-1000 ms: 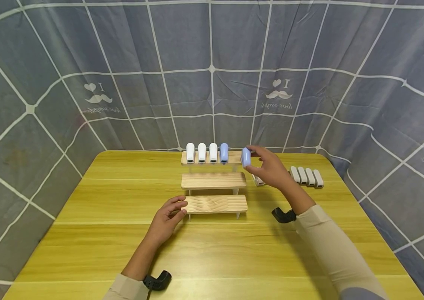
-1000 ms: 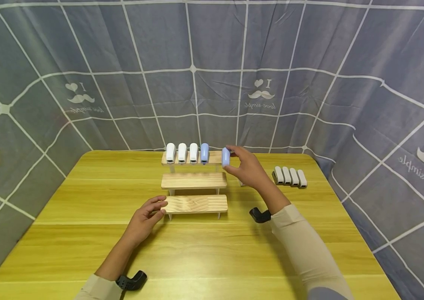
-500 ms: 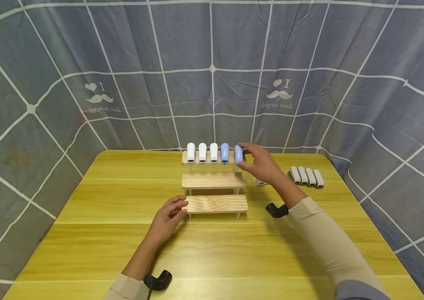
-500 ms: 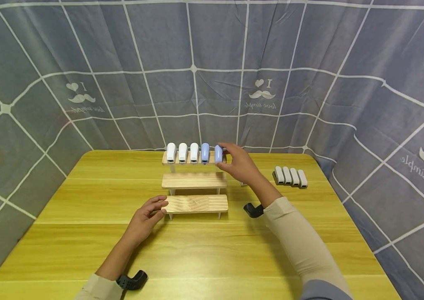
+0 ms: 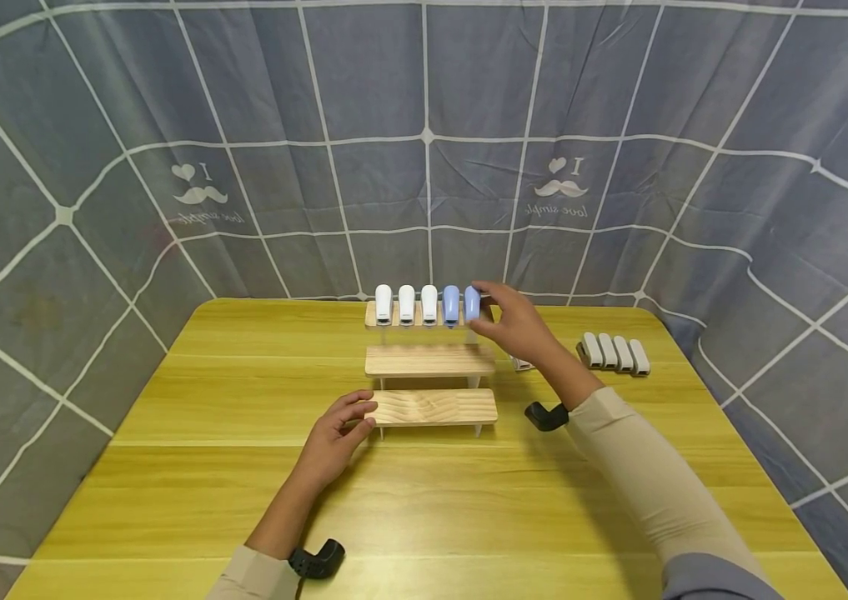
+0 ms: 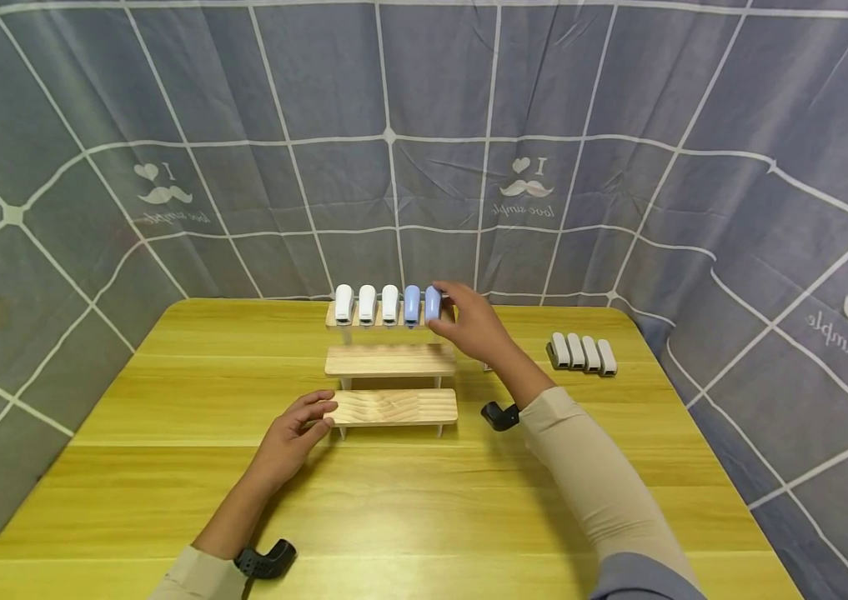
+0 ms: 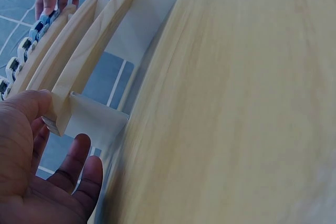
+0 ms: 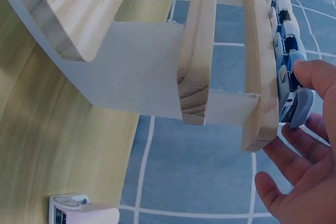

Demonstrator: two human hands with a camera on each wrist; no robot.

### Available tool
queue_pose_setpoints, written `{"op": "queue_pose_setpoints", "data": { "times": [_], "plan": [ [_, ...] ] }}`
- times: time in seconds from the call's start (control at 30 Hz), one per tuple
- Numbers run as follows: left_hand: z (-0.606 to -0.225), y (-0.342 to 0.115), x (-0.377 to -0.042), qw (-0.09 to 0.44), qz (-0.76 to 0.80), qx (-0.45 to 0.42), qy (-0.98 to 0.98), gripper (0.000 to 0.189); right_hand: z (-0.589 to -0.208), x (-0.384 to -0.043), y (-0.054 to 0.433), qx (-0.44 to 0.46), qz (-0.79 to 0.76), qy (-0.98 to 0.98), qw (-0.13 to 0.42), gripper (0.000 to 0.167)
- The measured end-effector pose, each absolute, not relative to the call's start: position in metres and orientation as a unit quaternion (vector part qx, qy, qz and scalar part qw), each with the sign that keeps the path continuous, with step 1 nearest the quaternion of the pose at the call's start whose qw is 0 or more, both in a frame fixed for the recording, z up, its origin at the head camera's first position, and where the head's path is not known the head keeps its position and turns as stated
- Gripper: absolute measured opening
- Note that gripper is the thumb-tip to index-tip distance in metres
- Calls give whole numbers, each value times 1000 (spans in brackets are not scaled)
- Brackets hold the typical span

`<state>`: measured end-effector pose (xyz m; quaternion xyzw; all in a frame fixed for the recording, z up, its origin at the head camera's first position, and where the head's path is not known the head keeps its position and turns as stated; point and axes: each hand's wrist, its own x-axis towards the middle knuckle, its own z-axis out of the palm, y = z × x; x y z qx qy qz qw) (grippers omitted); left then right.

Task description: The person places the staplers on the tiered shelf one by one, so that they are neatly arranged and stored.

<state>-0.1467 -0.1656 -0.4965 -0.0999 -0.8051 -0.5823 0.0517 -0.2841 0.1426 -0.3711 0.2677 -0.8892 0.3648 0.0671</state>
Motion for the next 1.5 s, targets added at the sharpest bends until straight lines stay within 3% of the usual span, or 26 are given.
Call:
{"op": "queue_pose_setpoints", "data": {
  "times": [0.77, 1.5],
  "plan": [
    [-496, -165, -149, 46, -585, -97, -804, 29, -376, -285, 158, 242, 357, -902, 26, 71],
    [-495, -164, -147, 47, -580, -95, -808, 30, -432, -287, 234, 172, 376, -910, -4, 64]
  ]
}}
